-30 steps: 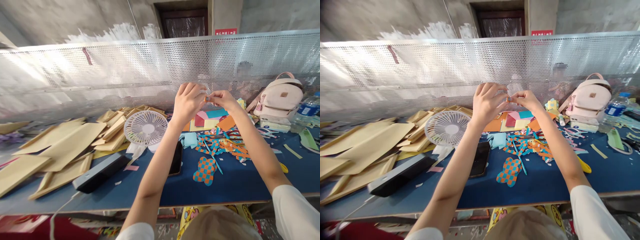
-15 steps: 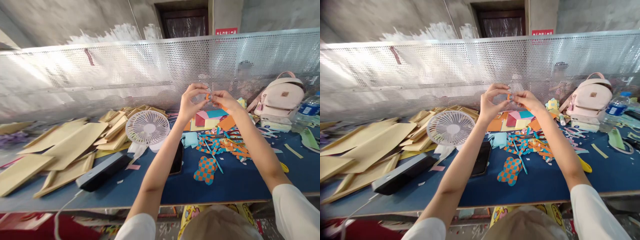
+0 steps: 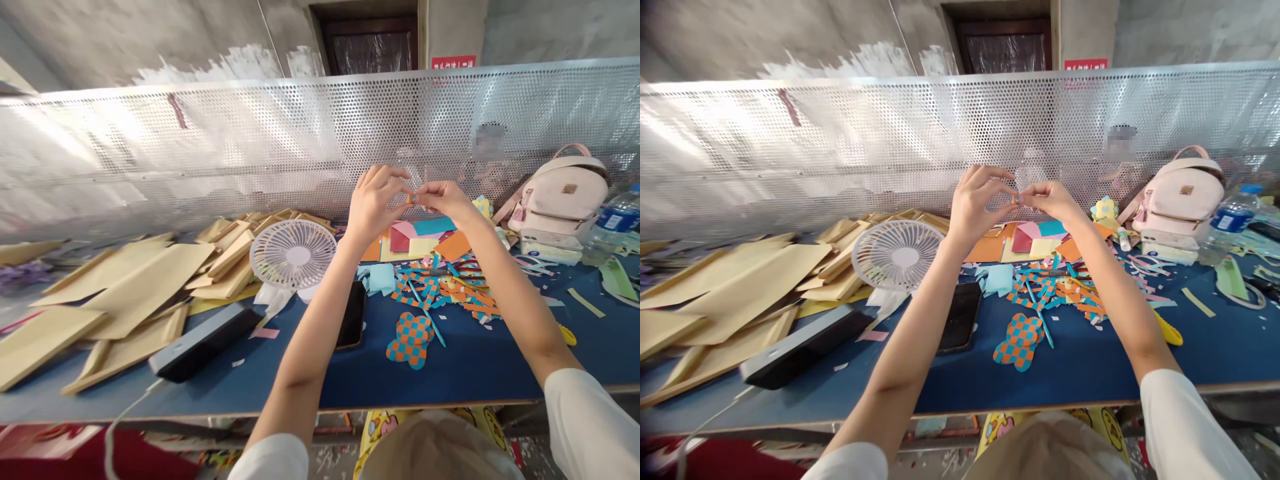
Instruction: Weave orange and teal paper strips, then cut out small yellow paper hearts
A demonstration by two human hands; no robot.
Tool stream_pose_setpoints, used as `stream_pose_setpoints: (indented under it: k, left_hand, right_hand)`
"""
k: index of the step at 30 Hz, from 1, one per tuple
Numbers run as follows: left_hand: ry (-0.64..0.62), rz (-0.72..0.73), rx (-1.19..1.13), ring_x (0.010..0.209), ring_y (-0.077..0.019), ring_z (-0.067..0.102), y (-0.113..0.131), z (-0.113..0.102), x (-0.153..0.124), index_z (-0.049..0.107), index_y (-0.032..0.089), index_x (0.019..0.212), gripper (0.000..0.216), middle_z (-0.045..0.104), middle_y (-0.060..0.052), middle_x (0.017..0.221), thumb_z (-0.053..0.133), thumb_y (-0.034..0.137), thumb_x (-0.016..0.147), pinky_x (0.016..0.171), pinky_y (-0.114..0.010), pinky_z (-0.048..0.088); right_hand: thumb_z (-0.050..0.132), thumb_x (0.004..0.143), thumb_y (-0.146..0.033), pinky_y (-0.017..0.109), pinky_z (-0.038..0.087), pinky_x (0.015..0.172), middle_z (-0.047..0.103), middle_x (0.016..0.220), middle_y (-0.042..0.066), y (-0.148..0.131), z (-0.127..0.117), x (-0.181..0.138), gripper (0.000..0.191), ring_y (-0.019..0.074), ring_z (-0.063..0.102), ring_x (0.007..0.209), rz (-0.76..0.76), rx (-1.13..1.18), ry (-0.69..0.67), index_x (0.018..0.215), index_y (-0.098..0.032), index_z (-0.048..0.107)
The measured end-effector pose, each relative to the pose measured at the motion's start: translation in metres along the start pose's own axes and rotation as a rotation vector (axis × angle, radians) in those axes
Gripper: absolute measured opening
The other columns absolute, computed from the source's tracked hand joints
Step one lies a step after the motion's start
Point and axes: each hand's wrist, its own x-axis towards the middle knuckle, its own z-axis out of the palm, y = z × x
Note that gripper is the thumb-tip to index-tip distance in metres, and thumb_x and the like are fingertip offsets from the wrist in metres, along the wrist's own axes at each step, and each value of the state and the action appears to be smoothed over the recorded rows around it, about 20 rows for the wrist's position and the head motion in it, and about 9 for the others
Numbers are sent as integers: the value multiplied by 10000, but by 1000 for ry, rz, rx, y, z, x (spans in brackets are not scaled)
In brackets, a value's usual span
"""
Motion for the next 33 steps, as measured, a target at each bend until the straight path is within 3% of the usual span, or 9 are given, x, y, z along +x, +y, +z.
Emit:
stream_pose_setpoints:
  k: [3,6,13,17,21,28,33]
  left_hand:
    - [-37,33,121,1115,-274,621,4,-3,1,690,247,952,97,718,-61,1200,672,343,954,974,-460,487]
    - [-8,34,101,1109,-270,627,6,-2,1,695,260,988,70,713,-55,1218,670,317,955,974,-466,490]
    - [104,-41,-351,1131,-228,665,-2,9,0,730,264,1015,170,715,-44,1165,723,403,916,1014,-430,524]
    - [113,-94,-455,1145,-230,665,-5,13,-3,736,265,1002,213,711,-55,1167,730,454,902,1029,-438,524]
    - [104,-81,-353,1121,-226,668,-8,11,-4,733,263,968,148,723,-38,1139,755,388,892,1004,-431,526]
    - [-17,-22,77,1084,-268,647,-8,6,-5,711,275,970,103,730,-42,1156,763,269,881,921,-445,522]
    - [-52,-12,184,1112,-317,631,4,8,-3,692,266,937,85,722,-76,1195,633,205,948,955,-519,487]
  right_hand:
    - [922,551,-602,246,310,517,526,578,-44,-1,2,1,495,81,418,568,-35,-60,43,696,-165,738]
    - [899,583,-628,247,306,511,525,577,-39,1,-1,1,500,86,423,568,-49,-54,32,723,-169,757]
    - [914,571,-602,204,383,530,576,678,-35,9,-2,2,468,76,478,624,7,166,-61,725,-190,755]
    - [934,512,-594,185,415,536,565,674,-48,11,3,3,478,74,509,639,72,237,-49,710,-199,752]
    - [959,491,-547,192,384,501,582,654,-42,12,2,4,477,65,479,583,99,173,29,736,-187,766]
    - [947,535,-527,233,304,480,526,539,-42,11,6,4,444,81,438,540,46,16,126,670,-157,742]
    - [928,561,-533,244,327,504,522,550,-40,12,16,5,440,87,440,544,33,4,208,651,-159,714]
